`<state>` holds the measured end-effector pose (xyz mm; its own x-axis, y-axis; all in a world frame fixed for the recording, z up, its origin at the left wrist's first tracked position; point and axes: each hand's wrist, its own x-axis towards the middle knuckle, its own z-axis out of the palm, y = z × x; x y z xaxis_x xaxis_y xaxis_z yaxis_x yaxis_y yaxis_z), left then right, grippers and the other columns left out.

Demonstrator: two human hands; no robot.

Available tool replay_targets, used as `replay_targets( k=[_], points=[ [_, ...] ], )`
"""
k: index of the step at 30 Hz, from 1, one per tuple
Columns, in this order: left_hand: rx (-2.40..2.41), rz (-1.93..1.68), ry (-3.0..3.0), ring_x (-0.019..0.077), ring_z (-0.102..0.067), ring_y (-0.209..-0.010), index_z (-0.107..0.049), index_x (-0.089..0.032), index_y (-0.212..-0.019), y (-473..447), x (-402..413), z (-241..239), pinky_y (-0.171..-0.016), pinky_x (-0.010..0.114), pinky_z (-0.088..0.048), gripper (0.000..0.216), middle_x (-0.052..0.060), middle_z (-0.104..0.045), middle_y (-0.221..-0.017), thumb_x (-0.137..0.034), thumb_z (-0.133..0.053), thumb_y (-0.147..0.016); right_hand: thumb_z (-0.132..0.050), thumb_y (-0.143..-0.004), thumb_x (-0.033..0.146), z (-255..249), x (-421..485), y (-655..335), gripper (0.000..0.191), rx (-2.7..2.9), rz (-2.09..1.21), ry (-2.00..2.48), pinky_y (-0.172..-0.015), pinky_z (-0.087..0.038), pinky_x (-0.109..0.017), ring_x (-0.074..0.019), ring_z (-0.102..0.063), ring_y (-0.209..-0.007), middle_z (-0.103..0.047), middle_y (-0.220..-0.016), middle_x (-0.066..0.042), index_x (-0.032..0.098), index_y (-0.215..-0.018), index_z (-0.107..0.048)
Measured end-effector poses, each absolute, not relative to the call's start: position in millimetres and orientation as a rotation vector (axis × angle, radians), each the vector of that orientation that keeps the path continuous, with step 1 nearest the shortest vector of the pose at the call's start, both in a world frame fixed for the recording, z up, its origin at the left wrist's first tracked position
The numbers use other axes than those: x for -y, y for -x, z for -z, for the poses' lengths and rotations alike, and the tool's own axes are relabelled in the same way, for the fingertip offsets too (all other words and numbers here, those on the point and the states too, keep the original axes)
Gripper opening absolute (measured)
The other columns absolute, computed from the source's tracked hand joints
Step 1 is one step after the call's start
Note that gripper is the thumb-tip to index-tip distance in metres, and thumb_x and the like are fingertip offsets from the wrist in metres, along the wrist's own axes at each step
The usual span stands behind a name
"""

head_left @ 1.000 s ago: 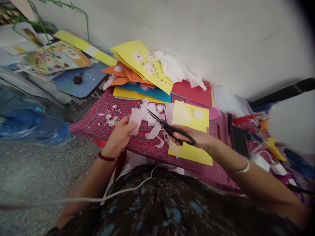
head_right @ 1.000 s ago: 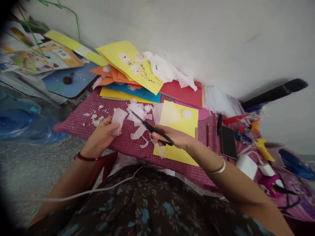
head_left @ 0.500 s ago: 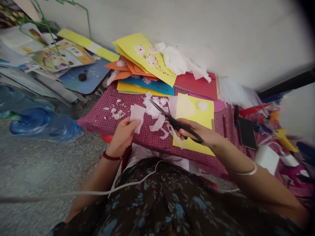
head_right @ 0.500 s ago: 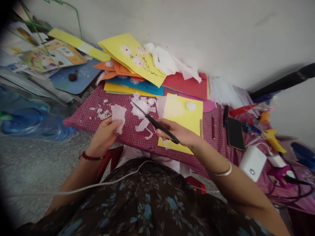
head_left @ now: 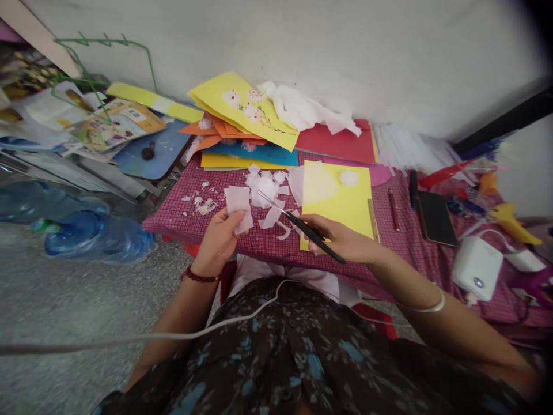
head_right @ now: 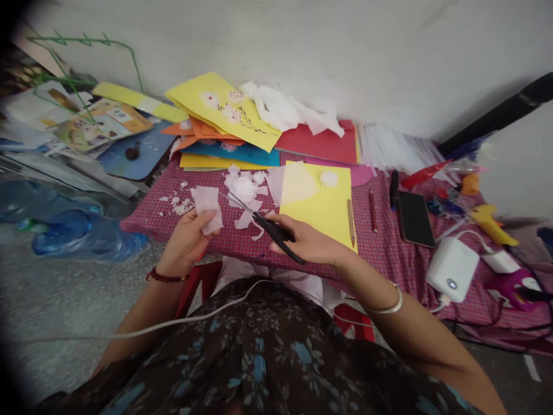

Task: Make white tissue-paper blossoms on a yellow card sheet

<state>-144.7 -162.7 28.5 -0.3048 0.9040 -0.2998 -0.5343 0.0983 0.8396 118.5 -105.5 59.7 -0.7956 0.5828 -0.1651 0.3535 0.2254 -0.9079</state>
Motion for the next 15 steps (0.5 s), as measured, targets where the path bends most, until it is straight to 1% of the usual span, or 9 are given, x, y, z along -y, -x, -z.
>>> replay_targets(
  k=[5,9,11,14,15],
  points=[
    [-1.15,-1.444,-0.478,0.0081,-0.058,-0.054,-0.071,-0.016,-0.084,131.1,173.0,-30.7,-0.048,0.018,-0.045,0.03,-0.001,-0.071,-0.074,-0.023,-0.086,-0.059,-0.07,-0.082,0.051,-62.6,149.2,-137.5,0.067,2.05,-1.634,0.999,-0.098,-0.048,-0.044,-0.0289,-0.059,-0.114,-0.062,-0.128,-0.014,0.017,-0.137,-0.049],
    [-1.162,-1.385,-0.519,0.0083,-0.058,-0.055,-0.072,-0.017,-0.09,115.3,186.6,-30.1,-0.049,0.019,-0.045,0.033,-0.001,-0.073,-0.079,-0.023,-0.085,-0.06,-0.073,-0.082,0.046,-43.7,190.4,-151.2,0.067,1.875,-1.652,0.981,-0.101,-0.045,-0.044,-0.0293,-0.058,-0.119,-0.061,-0.131,-0.014,0.021,-0.139,-0.048],
    [-1.168,-1.329,-0.558,0.01,-0.062,-0.06,-0.072,-0.018,-0.093,110.0,193.8,-28.5,-0.055,0.02,-0.049,0.035,0.0,-0.075,-0.084,-0.022,-0.084,-0.061,-0.073,-0.082,0.046,-27.6,207.0,-155.7,0.069,1.791,-1.677,0.984,-0.101,-0.045,-0.043,-0.0288,-0.058,-0.118,-0.059,-0.133,-0.014,0.022,-0.141,-0.047],
    [-1.201,-1.246,-0.634,0.0122,-0.066,-0.07,-0.072,-0.018,-0.093,108.4,202.3,-26.3,-0.067,0.023,-0.053,0.033,0.001,-0.076,-0.086,-0.021,-0.083,-0.062,-0.072,-0.082,0.047,-7.4,224.0,-157.9,0.068,1.706,-1.754,1.019,-0.096,-0.047,-0.042,-0.0271,-0.06,-0.111,-0.061,-0.125,-0.013,0.02,-0.14,-0.047],
    [-1.216,-1.224,-0.66,0.0121,-0.066,-0.07,-0.072,-0.017,-0.092,109.4,204.3,-25.6,-0.068,0.023,-0.053,0.031,0.001,-0.076,-0.084,-0.02,-0.083,-0.062,-0.072,-0.081,0.046,-3.7,227.4,-157.2,0.068,1.708,-1.774,1.031,-0.094,-0.048,-0.042,-0.0265,-0.061,-0.109,-0.062,-0.122,-0.012,0.019,-0.139,-0.048]
  ],
)
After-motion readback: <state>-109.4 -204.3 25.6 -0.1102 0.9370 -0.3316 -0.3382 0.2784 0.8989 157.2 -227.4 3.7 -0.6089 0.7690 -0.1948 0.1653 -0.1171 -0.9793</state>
